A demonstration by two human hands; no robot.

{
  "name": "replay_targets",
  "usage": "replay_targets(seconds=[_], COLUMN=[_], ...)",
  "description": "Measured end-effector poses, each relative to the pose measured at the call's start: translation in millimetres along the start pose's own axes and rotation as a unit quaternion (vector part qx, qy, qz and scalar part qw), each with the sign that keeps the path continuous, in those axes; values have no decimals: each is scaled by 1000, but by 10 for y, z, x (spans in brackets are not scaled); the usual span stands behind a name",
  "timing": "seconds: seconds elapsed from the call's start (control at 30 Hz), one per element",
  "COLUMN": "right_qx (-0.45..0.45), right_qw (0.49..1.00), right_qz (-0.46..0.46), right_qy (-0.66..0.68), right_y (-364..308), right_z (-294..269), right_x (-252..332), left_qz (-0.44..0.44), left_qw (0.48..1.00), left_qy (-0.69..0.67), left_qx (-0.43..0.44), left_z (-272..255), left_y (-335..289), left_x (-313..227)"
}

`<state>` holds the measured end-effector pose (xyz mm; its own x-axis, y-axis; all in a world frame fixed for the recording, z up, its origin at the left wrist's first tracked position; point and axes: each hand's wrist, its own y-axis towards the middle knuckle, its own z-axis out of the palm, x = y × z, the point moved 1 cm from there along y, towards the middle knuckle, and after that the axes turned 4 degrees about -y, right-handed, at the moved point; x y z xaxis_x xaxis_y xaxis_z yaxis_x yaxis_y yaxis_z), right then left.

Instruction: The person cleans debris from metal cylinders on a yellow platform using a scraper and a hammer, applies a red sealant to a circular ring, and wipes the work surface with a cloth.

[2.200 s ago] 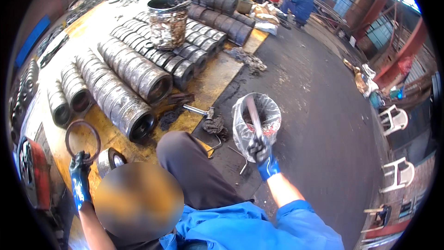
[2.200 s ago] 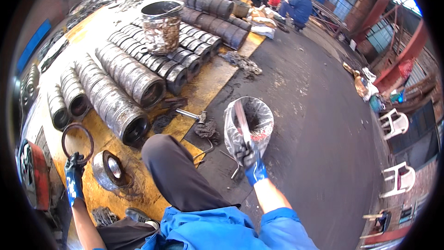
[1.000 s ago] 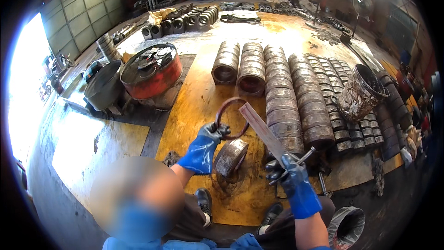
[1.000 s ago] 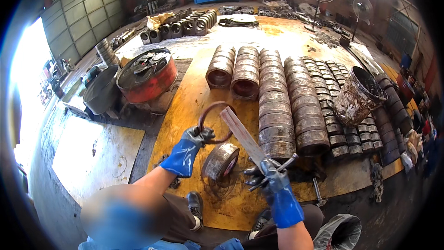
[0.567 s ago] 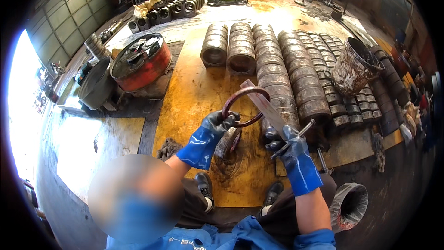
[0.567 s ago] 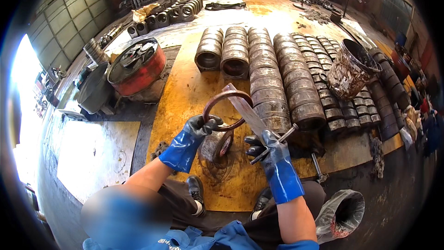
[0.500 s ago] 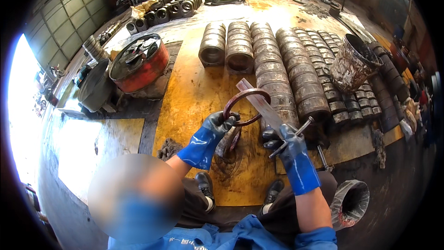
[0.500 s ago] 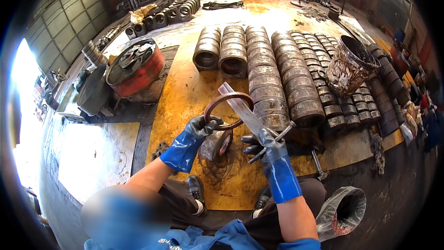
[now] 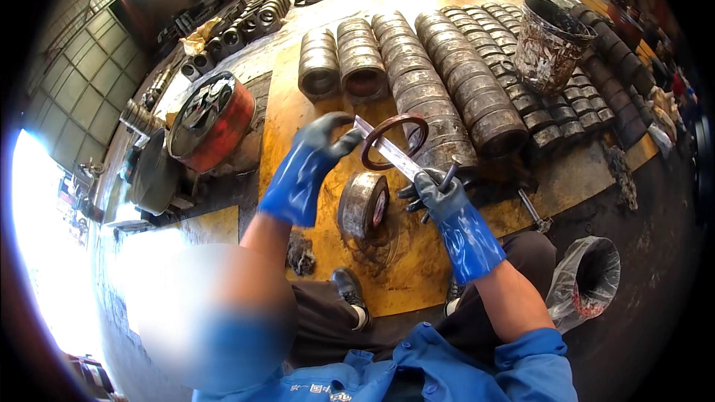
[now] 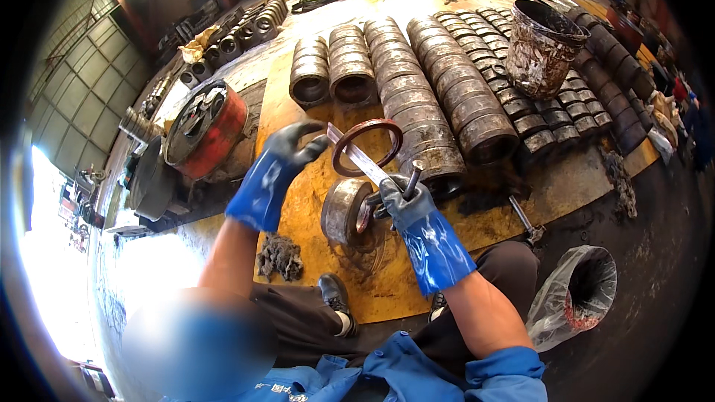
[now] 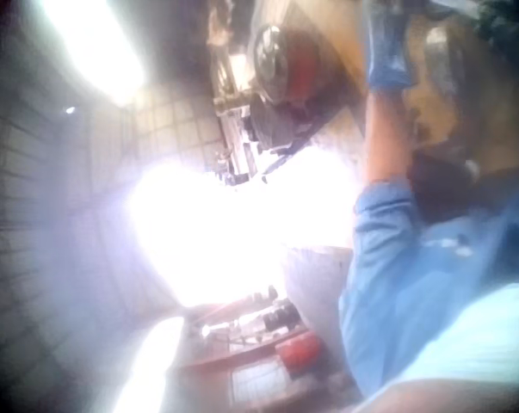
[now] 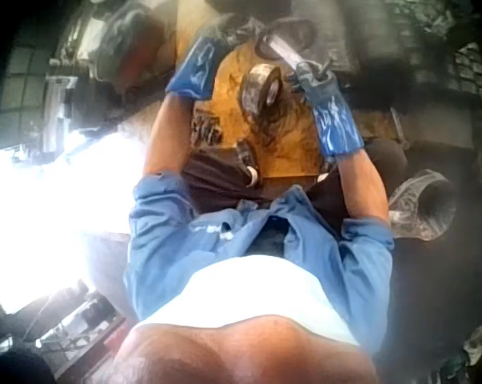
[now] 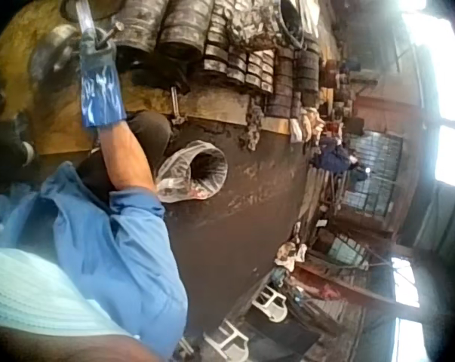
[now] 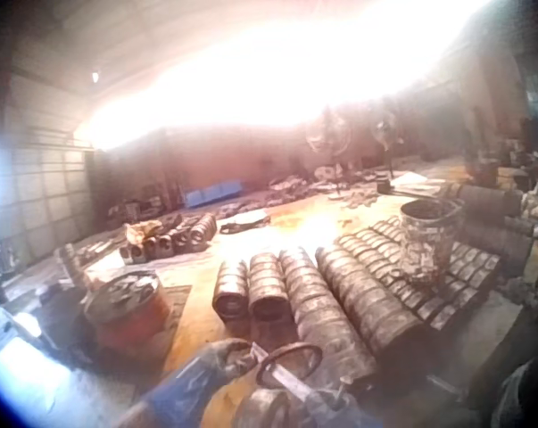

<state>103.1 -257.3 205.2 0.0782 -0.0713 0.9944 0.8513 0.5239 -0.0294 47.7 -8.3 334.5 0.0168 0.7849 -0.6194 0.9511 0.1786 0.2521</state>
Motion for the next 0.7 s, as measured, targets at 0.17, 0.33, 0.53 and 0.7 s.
replay_targets(seconds=[0.17,0.33,0.53,0.7], right_qx=[26,197,113,189], right_qw=[997,802,850,896], right_qz=[-5,203,330,-120], right_qy=[73,526,396,-383], right_y=[-56,124,-209,-173], right_z=[209,226,421,238], right_x=[78,-364,-20,34], left_qz=[-129,-98,-95,-143], left_qw=[917,892,903,948], left_qy=[292,365,333,153], left_qx=[240,248,254,241], left_z=[96,286,226,-15], left_y=[497,385,201,162], left_x=[-676,-616,-706,-353])
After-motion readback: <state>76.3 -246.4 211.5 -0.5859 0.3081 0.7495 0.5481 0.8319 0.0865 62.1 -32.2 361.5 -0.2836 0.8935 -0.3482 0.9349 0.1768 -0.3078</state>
